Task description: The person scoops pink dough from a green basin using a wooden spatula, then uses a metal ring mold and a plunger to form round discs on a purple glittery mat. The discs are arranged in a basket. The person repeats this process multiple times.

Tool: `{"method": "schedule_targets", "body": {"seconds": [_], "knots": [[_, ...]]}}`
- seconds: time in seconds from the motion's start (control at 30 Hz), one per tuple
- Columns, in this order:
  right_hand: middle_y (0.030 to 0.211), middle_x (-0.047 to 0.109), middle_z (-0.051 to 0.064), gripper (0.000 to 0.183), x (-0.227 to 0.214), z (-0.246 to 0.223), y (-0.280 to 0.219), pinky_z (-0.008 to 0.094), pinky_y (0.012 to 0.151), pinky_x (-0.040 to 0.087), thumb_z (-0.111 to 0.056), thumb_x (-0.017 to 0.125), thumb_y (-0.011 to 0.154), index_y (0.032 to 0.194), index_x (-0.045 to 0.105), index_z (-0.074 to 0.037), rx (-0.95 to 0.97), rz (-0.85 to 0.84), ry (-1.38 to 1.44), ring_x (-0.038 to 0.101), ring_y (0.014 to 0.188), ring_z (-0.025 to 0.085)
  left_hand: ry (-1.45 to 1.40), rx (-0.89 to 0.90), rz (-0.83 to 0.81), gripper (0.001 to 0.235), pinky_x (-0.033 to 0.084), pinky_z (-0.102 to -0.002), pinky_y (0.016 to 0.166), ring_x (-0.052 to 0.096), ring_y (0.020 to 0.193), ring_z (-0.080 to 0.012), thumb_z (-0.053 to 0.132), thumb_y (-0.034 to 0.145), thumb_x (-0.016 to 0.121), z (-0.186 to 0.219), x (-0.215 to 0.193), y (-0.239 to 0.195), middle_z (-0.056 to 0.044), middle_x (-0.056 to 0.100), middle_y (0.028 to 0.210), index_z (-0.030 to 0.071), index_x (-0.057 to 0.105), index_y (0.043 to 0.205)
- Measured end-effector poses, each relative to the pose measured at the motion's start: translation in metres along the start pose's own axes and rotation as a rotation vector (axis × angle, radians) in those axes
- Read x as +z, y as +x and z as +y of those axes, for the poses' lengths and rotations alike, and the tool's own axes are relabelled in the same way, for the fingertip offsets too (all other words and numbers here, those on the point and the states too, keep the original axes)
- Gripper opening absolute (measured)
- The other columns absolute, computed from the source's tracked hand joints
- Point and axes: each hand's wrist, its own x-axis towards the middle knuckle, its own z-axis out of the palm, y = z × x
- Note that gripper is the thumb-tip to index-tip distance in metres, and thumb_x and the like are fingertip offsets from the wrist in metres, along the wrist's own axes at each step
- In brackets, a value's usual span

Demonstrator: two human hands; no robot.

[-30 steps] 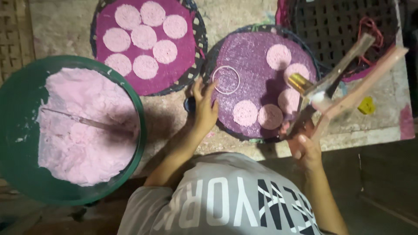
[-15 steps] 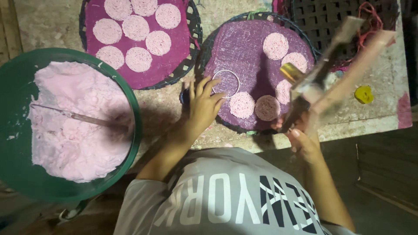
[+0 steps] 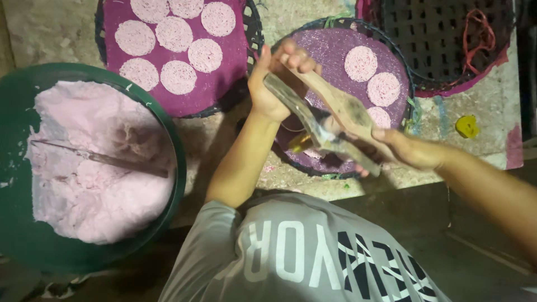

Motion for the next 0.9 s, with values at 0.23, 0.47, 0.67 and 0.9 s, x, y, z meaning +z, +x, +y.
{"method": "schedule_targets", "body": {"seconds": [0.23,0.47,0.67,0.9], "knots": [[0.086,0.07,0.017,0.082,0.005,-0.048,0.026,0.043,0.076,0.051,-0.069,0.026,0.096,0.114,0.07,-0.003,0.15,0.344,-0.486,0.063,0.082,0.028,-0.132,0.118,-0.093,0.031,0.052,-0.037,0.103,0.057,0.093,-0.0123,0.045,0.109,0.043,0.024,-0.038,0.012,0.005,0.054,0.091,0.017,0.051,0.099],[0.089,0.074,0.016,0.081,0.035,-0.063,0.037,0.041,0.08,0.053,-0.068,0.03,0.095,0.122,0.069,-0.002,0.058,0.369,-0.579,0.069,0.085,0.025,-0.119,0.145,-0.053,0.027,0.055,-0.038,0.098,0.054,0.084,-0.0102,0.043,0.105,0.046,0.031,-0.053,-0.005,0.007,0.052,0.085,0.018,0.05,0.096],[0.08,0.072,0.014,0.076,0.03,-0.066,0.022,0.041,0.073,0.052,-0.064,0.033,0.097,0.116,0.07,0.0,0.101,0.478,-0.637,0.068,0.076,0.025,-0.205,0.135,0.026,0.02,0.054,-0.034,0.089,0.053,0.082,-0.011,0.038,0.1,0.048,0.0,-0.071,0.004,0.007,0.05,0.082,0.019,0.049,0.093],[0.066,0.064,0.014,0.069,0.031,-0.068,0.037,0.044,0.063,0.052,-0.06,0.034,0.099,0.108,0.069,-0.001,0.044,0.601,-0.663,0.065,0.062,0.026,-0.073,0.116,-0.028,0.023,0.055,-0.035,0.087,0.051,0.075,-0.0108,0.039,0.1,0.046,0.019,-0.069,0.033,0.006,0.046,0.078,0.018,0.049,0.091]]}}
